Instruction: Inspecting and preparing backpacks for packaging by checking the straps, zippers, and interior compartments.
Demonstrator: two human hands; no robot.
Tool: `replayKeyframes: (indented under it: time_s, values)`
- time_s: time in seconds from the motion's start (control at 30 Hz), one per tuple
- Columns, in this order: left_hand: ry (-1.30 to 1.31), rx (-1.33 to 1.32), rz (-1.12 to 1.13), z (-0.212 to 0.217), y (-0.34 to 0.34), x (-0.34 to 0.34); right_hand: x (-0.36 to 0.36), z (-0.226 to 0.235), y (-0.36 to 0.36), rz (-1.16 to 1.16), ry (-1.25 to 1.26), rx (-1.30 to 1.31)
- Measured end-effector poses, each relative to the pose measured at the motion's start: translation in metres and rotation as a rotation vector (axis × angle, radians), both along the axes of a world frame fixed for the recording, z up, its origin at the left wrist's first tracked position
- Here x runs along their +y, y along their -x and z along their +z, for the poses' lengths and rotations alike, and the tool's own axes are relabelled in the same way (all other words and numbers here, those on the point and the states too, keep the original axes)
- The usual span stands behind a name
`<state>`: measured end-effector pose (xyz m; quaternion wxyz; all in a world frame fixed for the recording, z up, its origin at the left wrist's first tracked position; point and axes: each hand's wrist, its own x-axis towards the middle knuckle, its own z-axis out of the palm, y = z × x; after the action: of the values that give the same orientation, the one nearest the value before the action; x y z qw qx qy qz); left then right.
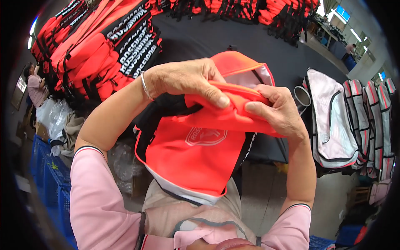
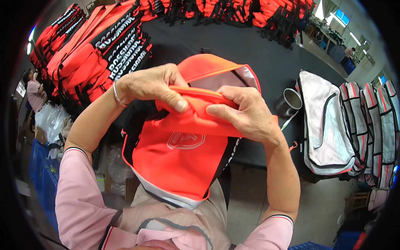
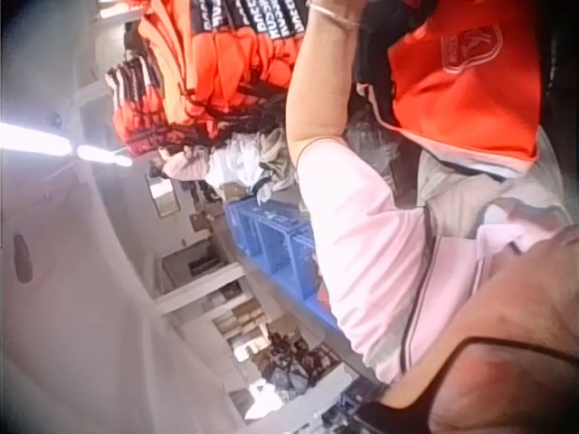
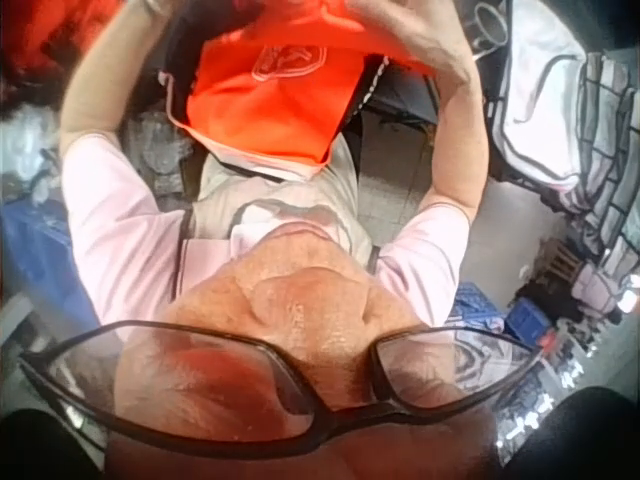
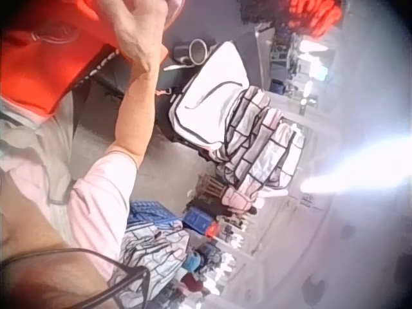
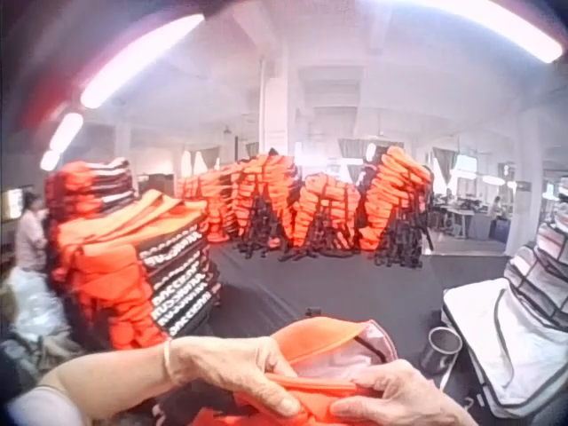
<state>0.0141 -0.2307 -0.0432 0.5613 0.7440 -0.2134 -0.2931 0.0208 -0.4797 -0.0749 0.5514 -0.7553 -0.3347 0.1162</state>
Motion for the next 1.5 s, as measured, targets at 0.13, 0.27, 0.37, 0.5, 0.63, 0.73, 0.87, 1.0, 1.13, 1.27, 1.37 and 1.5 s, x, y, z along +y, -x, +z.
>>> replayKeyframes:
  time_s: [0.13, 0.27, 0.37, 0.5, 0.63, 0.73, 0.87, 1.0, 1.13, 1.27, 1.37, 1.5]
  values:
    - [0.164, 0.177, -0.241, -0.043, 0.010, 0.003, -0.011, -0.025, 0.001, 0.285, -0.053, 0.180]
    - [0.111, 0.190, -0.153, -0.050, 0.013, -0.005, -0.015, -0.047, -0.006, 0.093, -0.272, 0.172]
    - [-0.092, 0.126, -0.234, -0.046, 0.012, -0.016, 0.005, -0.034, 0.001, -0.068, -0.225, 0.017]
    - [0.260, 0.170, 0.075, -0.047, 0.039, -0.026, 0.012, -0.037, 0.001, -0.249, -0.225, -0.158]
    - [0.245, 0.223, 0.067, -0.059, 0.048, -0.023, 0.018, -0.041, 0.002, -0.387, -0.141, -0.392]
    - [0.072, 0.086, 0.162, -0.065, 0.056, -0.027, 0.031, -0.040, -0.003, -0.461, 0.008, -0.585]
    - [-0.119, -0.130, 0.161, -0.048, 0.056, -0.032, 0.037, -0.053, -0.023, -0.497, 0.082, -0.494]
    - [-0.271, -0.234, 0.032, -0.040, 0.046, -0.021, 0.027, -0.050, -0.031, -0.451, -0.039, -0.445]
    - [-0.045, -0.057, 0.075, -0.055, 0.034, -0.018, 0.020, -0.043, -0.026, -0.450, -0.065, -0.326]
    - [-0.031, -0.342, 0.191, -0.031, 0.023, -0.016, 0.005, -0.036, -0.028, -0.363, 0.013, -0.327]
    - [0.104, -0.609, 0.412, -0.031, 0.008, -0.001, -0.009, -0.030, -0.023, -0.375, 0.142, -0.655]
    - [0.113, -0.772, 0.495, -0.030, 0.001, 0.008, -0.036, -0.072, -0.036, -0.437, 0.263, -0.838]
